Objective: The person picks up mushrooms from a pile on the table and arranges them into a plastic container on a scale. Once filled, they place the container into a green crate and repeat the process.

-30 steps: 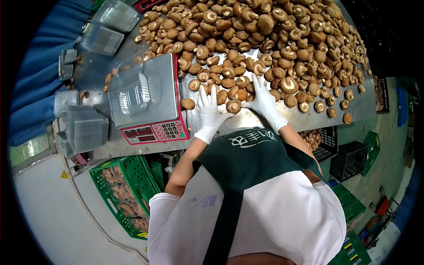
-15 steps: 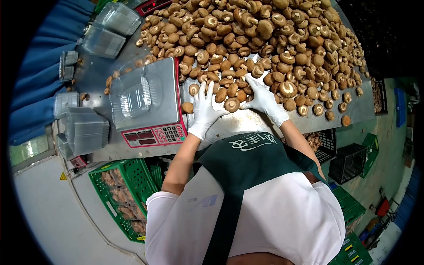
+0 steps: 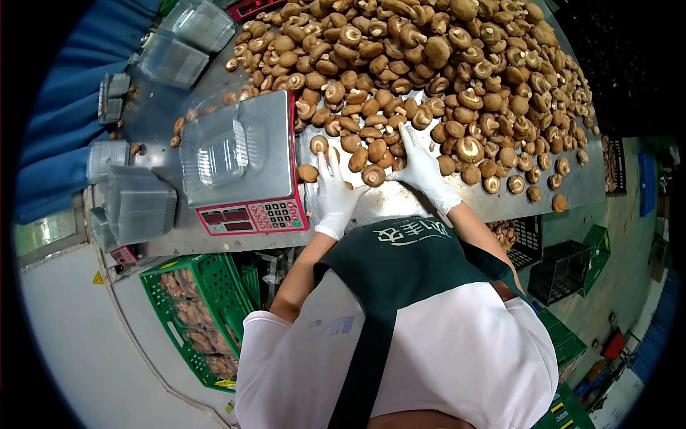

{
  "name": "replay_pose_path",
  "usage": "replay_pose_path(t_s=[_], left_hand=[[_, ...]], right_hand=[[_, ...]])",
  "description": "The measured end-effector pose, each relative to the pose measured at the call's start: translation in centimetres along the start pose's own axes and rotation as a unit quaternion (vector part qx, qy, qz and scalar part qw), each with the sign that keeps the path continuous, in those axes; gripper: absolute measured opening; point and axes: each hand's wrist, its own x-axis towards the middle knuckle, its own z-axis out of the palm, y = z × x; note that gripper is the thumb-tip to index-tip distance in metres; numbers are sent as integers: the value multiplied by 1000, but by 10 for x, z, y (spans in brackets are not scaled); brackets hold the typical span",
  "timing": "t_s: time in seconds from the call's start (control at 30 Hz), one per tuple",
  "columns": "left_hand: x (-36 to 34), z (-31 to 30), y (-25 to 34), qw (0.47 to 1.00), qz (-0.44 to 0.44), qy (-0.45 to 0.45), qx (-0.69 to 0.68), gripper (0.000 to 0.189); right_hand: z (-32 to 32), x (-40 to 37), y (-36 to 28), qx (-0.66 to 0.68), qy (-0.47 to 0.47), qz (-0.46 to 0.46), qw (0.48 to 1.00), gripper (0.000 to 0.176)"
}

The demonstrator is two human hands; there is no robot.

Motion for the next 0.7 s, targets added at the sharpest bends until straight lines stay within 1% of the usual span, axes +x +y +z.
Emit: replay_pose_path(t_s=[0.03, 0.1, 0.13, 0.2, 0.23, 0.3, 0.33, 0.37, 0.4, 0.43, 0.5, 0.57, 0.63, 0.67, 0.7], left_hand=[[5, 1, -2, 1000, -1, 2, 0, 116], [16, 4, -7, 999, 24, -23, -6, 118], [20, 4, -7, 998, 36, -38, -37, 119], [19, 6, -7, 997, 45, -48, -42, 119], [19, 8, -7, 996, 55, -59, -48, 120], [17, 8, -4, 995, 67, -49, -62, 120], [16, 6, -1, 995, 55, -60, -61, 121], [15, 5, 2, 995, 43, -71, -61, 122], [15, 8, 4, 992, 33, -66, -100, 124], [13, 10, 5, 992, 34, -68, -100, 124], [7, 9, 9, 992, 24, -68, -107, 127], [7, 10, 10, 990, 14, -71, -122, 129], [9, 15, 7, 996, 2, -37, -86, 132], [13, 18, 2, 995, 2, -42, -91, 133], [19, 16, 2, 991, -1, -52, -123, 133]], right_hand=[[-3, 7, 1, 2, 6, -18, 1000, 127], [-14, 20, -4, -43, -27, 2, 999, 127], [-20, 26, -9, -43, -27, 0, 999, 127], [-28, 36, -16, -87, -132, 39, 987, 124], [-31, 39, -16, -87, -131, 38, 987, 124], [-37, 42, -11, -45, -190, -14, 981, 119], [-30, 46, 0, -20, -173, -54, 983, 113], [-27, 45, 7, -19, -173, -52, 983, 113], [-29, 43, 7, 6, -187, -54, 981, 111], [-29, 41, 7, 30, -201, -57, 978, 109], [-25, 35, 7, 45, -193, -67, 978, 110], [-21, 34, 3, 52, -161, -62, 984, 113], [-17, 40, 0, 65, -143, -64, 986, 118], [-15, 46, -4, 41, -153, -54, 986, 120], [-16, 52, -9, 18, -163, -44, 986, 122]])
